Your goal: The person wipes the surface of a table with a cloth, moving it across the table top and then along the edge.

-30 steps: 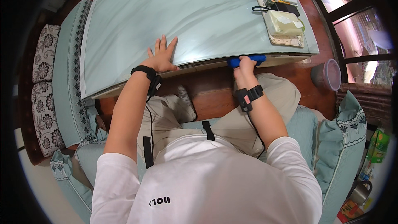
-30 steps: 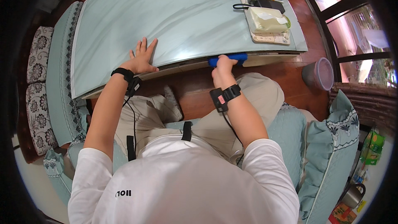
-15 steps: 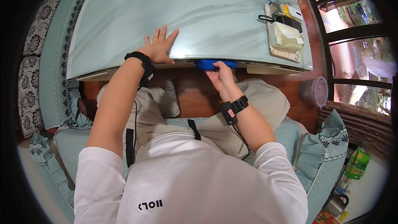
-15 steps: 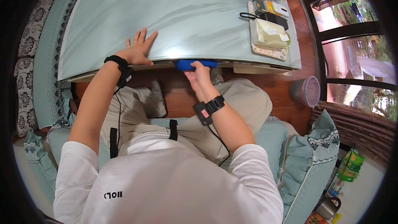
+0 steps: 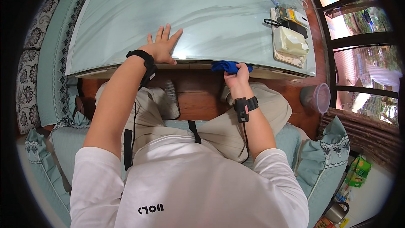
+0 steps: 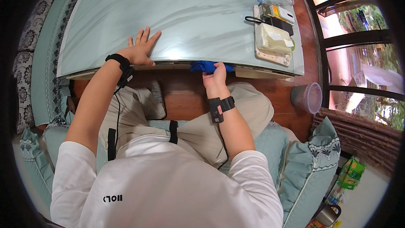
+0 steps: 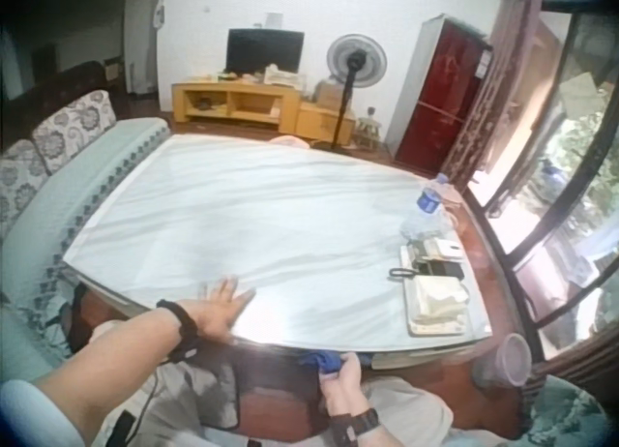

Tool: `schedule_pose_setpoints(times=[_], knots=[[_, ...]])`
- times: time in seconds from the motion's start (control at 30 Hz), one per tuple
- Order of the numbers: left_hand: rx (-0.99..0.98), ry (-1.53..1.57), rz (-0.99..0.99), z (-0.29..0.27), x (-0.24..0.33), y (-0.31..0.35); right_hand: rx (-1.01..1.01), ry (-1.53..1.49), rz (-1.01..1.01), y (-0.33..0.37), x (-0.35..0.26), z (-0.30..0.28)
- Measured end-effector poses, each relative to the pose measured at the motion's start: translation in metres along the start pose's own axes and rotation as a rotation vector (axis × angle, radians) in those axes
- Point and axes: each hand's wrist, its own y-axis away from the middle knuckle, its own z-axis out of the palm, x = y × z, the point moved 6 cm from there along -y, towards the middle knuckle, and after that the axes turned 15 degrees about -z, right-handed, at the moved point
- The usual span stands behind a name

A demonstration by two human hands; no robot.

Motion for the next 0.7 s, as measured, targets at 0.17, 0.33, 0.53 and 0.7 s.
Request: schedule_pose_setpoints(times=[0.17, 0.33, 0.53, 0.7], knots=[[0.004, -0.011, 0.001, 0.0, -0.001, -0.002, -0.143, 0.073, -0.063, 0.012, 0.017, 0.005], [0.023, -0.023, 0.011, 0.0, 0.001, -0.005, -0.397, 0.197, 0.194, 0.036, 0.055, 0.025], [0.041, -0.024, -0.019, 0.006, 0.001, -0.01, -0.379, 0.228, 0.281, 0.042, 0.076, 0.037], [0.031, 0.002, -0.019, 0.008, 0.0, -0.01, -0.278, 0.118, 0.296, 0.041, 0.072, 0.037]])
